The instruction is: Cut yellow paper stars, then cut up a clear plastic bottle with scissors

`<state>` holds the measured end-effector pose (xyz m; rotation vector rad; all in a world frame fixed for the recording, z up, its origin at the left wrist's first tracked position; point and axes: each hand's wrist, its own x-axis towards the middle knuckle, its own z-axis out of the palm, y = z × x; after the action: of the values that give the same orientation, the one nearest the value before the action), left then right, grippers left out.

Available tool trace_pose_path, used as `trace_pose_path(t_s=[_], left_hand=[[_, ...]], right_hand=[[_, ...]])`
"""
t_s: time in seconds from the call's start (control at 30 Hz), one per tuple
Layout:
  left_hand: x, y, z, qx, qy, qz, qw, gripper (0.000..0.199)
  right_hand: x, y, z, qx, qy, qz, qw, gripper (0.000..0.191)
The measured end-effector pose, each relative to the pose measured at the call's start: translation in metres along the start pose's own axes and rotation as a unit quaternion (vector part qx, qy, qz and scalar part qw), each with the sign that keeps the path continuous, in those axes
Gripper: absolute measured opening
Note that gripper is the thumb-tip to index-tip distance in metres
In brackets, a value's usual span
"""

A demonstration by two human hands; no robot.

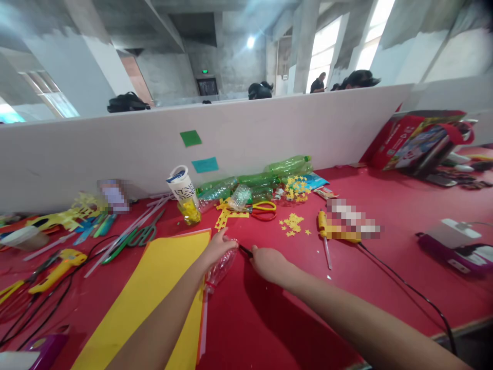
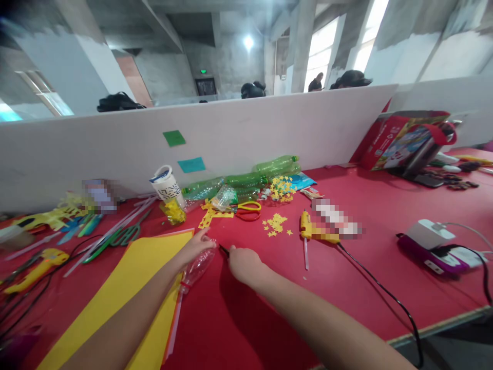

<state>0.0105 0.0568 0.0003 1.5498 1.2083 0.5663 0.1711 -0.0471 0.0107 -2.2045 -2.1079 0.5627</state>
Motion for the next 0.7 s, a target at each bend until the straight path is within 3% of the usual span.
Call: trace_pose_path(t_s=[0.17,0.27,0.37,0.5,0.7], left_hand=[[-0.022,0.001,-0.013,-0.157,0.038,-0.045,0.986,0.070],[-0.034,0.004,-0.011,-0.343,0.044,-0.065,0.936,0.048],[-0.037,0.003,-0.002,-0.432,0.038,-0.076,0.898,0.024],[-0.036,-0.005,0.009,-0.495,0.050,-0.082,0.864,0.017],[-0.045,-0.007,0.014,-0.521,-0.059,-0.074,0.848,0.033]], right_hand=[[-0.002,0.026,-0.013,0.072,0.046,0.002,0.996,0.022],[-0.004,0.037,-0.015,0.109,0.071,0.006,0.991,0.015],[-0.001,0.037,-0.013,0.138,0.091,0.014,0.986,0.013],[0.013,0.026,-0.017,0.176,0.123,0.020,0.976,0.019],[0.055,0.007,-0.037,0.195,0.170,0.026,0.966,0.024]])
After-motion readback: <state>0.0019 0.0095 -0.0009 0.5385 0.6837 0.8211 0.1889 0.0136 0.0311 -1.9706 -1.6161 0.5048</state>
